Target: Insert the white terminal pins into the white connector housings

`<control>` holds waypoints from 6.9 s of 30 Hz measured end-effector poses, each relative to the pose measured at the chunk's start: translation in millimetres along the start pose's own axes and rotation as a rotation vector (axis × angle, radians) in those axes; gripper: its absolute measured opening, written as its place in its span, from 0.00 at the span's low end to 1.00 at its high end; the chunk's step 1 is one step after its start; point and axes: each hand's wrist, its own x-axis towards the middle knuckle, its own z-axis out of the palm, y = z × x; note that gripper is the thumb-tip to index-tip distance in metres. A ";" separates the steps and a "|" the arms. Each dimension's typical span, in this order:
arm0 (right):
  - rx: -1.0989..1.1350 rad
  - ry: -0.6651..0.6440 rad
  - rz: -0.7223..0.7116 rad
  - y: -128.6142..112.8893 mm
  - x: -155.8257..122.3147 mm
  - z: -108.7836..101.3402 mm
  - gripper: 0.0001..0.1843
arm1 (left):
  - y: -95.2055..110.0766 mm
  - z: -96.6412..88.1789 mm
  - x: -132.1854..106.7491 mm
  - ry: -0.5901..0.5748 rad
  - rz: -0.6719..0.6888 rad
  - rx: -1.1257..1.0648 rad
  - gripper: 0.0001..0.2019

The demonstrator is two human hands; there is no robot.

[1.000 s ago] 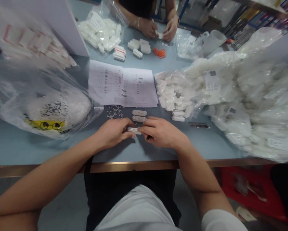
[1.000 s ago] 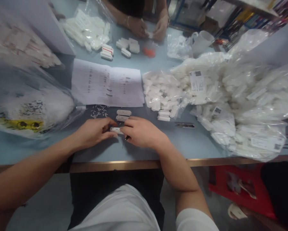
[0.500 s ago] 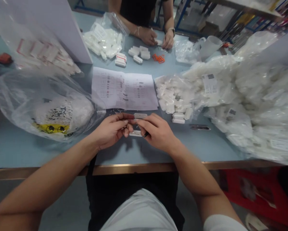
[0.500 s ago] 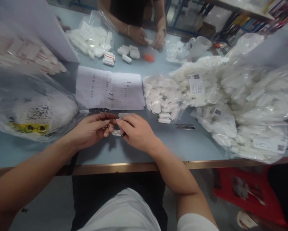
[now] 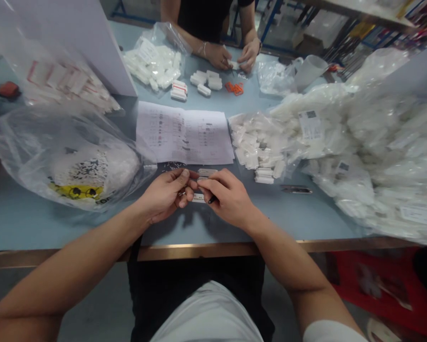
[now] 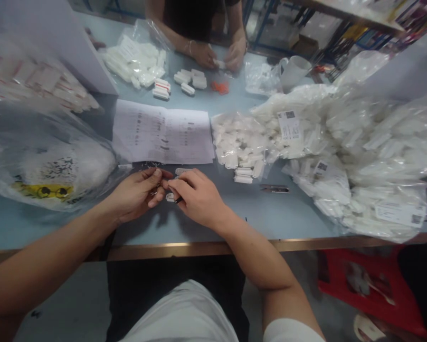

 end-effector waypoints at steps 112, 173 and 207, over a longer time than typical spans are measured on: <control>-0.160 -0.586 -0.200 23.3 0.9 -43.0 0.11 | -1.9 -9.5 -5.4 -0.176 0.264 1.875 0.20; 0.294 0.037 0.322 21.2 -5.8 -29.5 0.16 | -2.6 -9.7 -6.1 -0.095 0.258 1.834 0.20; 0.496 -0.229 0.604 21.0 -4.4 -15.5 0.05 | -11.0 -11.4 -3.0 -0.065 0.305 1.847 0.20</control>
